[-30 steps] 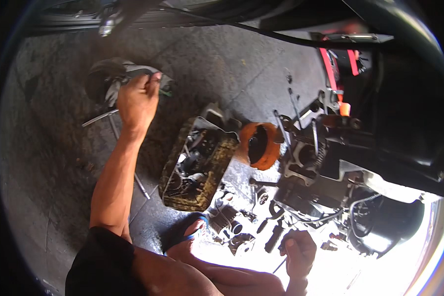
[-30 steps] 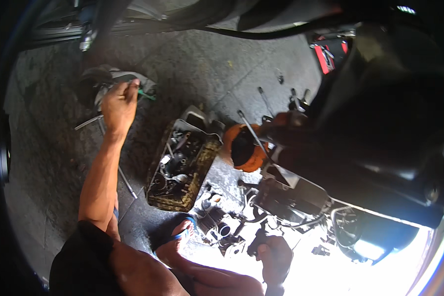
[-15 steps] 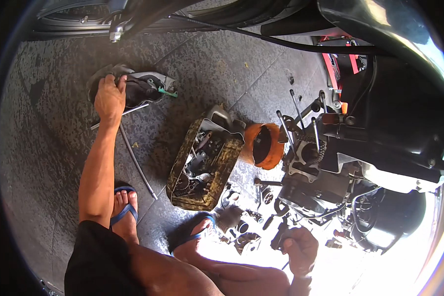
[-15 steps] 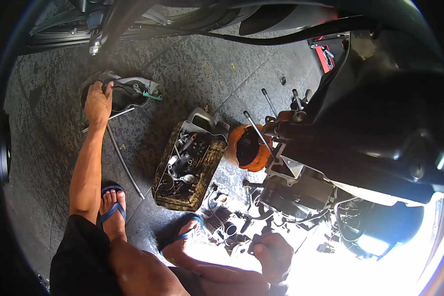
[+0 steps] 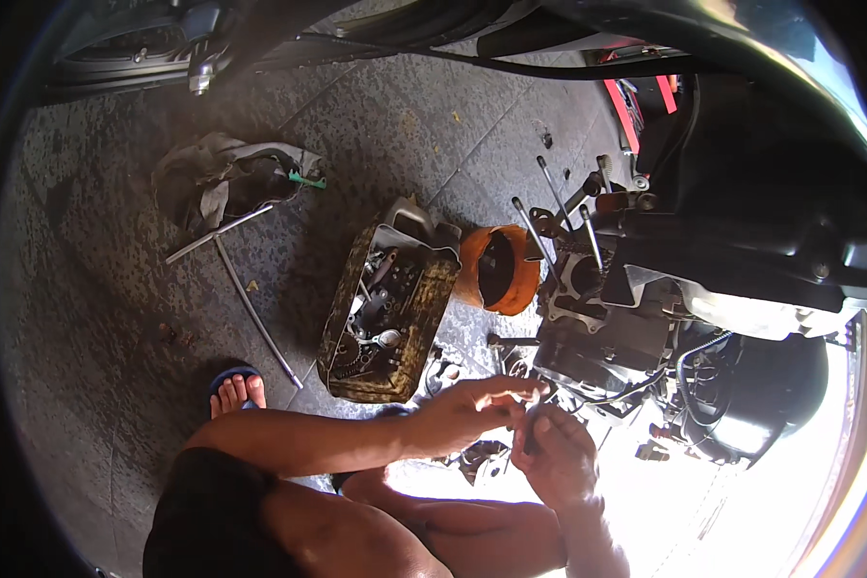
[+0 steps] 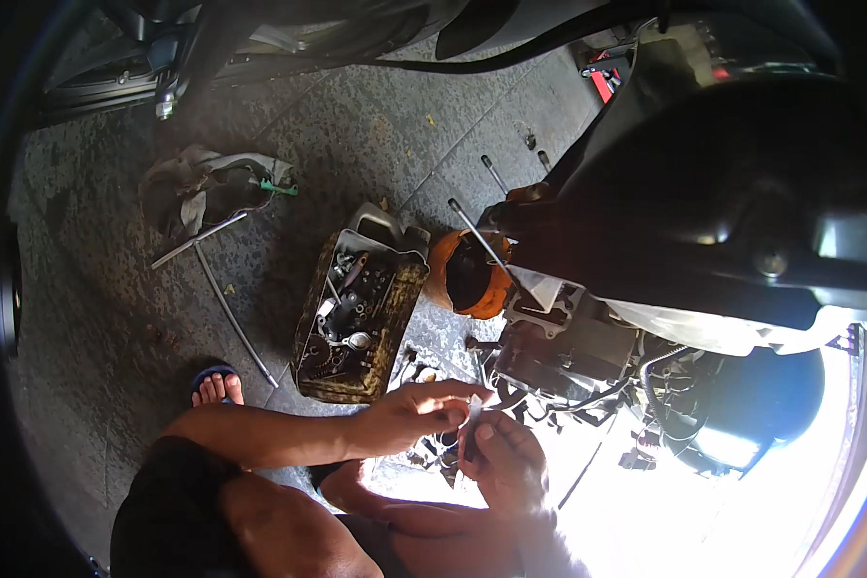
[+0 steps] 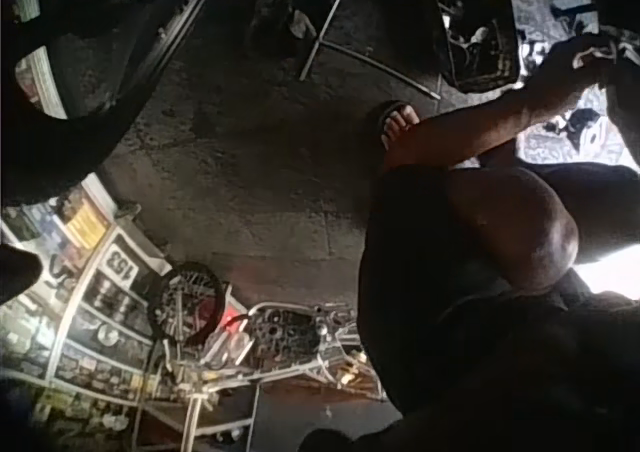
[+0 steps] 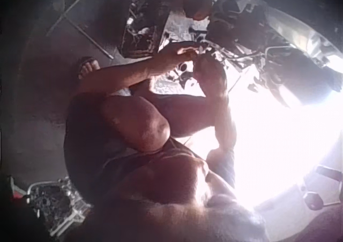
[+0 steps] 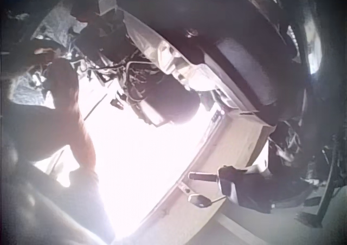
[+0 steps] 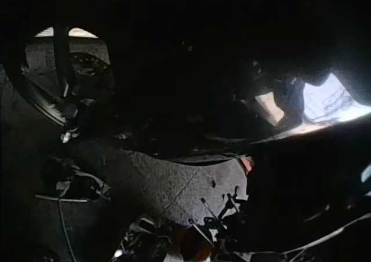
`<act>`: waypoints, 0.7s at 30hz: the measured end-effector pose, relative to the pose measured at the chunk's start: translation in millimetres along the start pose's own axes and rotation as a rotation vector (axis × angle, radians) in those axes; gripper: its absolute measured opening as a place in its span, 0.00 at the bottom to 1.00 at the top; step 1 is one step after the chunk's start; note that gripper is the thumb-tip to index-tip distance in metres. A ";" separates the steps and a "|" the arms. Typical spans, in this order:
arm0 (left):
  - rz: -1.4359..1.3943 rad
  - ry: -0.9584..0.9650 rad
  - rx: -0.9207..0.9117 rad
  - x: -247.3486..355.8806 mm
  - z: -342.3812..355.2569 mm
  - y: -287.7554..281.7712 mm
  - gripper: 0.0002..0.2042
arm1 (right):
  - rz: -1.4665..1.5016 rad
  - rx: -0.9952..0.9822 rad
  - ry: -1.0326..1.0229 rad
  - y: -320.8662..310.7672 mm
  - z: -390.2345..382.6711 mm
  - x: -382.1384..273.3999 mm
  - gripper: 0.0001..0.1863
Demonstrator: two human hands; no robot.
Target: The person works on a disassembled motorcycle engine by hand and with a cloth, handling various components including a gasket and engine blocks.
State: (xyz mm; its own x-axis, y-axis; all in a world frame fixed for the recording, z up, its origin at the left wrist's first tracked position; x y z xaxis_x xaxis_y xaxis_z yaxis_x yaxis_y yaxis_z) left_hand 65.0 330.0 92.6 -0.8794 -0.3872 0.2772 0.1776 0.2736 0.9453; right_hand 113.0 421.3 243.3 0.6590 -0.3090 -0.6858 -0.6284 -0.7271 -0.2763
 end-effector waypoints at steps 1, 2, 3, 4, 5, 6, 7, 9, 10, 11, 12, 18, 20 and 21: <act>-0.066 -0.010 -0.034 -3.4 1.1 4.9 0.18 | 0.028 -0.009 0.050 1.4 -0.3 0.3 0.14; -0.202 -0.075 -0.091 -4.4 2.8 7.8 0.14 | 0.019 0.028 0.091 -0.7 0.7 2.3 0.16; -0.199 -0.076 -0.095 -5.0 3.9 8.8 0.14 | 0.022 0.029 0.087 -2.9 1.0 3.6 0.16; -0.195 -0.069 -0.060 -5.1 5.1 9.1 0.11 | 0.037 0.008 0.096 -4.5 1.4 4.8 0.17; -0.191 -0.061 -0.025 -4.4 6.4 9.2 0.09 | 0.052 -0.015 0.106 -6.6 2.3 6.2 0.17; -0.174 -0.020 -0.053 4.6 10.3 9.0 0.07 | -0.066 0.010 0.039 -13.8 5.6 9.1 0.18; -0.030 0.150 0.058 5.5 20.8 9.0 0.07 | -0.066 0.013 0.038 -17.2 6.3 8.8 0.18; 0.372 0.351 0.306 16.3 56.3 -6.3 0.07 | -0.153 0.001 -0.069 -27.1 7.4 4.2 0.17; 0.494 0.412 0.351 23.5 77.5 -19.7 0.06 | -0.222 -0.017 -0.078 -32.4 7.4 5.0 0.17; 0.611 0.470 0.390 29.5 101.0 -31.2 0.06 | -0.223 -0.024 -0.078 -36.0 6.2 6.1 0.17; 0.663 0.541 0.395 38.2 121.2 -35.9 0.06 | -0.248 -0.041 -0.062 -40.0 4.7 6.5 0.17; 0.326 0.505 0.341 46.2 179.8 -35.7 0.07 | -0.321 -0.056 0.026 -42.8 -6.4 7.0 0.15; 0.299 0.425 0.466 34.5 173.0 -34.1 0.07 | -0.311 -0.050 0.038 -45.8 -6.7 7.5 0.14; 0.298 0.422 0.476 28.1 166.8 -34.4 0.07 | -0.303 -0.049 0.061 -47.9 -5.5 8.5 0.14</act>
State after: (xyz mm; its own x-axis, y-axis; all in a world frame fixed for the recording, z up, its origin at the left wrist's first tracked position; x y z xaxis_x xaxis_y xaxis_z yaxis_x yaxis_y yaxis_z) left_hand -39.5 456.5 39.2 -0.5599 -0.5182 0.6465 0.0869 0.7393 0.6678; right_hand 151.0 450.2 254.5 0.8379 -0.1089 -0.5349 -0.3798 -0.8202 -0.4278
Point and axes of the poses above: each hand's wrist, its own z-axis towards the middle knuckle, its own y-axis out of the palm, x = y × z, the point moved 1 cm from there along z, towards the middle knuckle, and after that the axes turned 14 degrees about x, right-handed, at the moved point
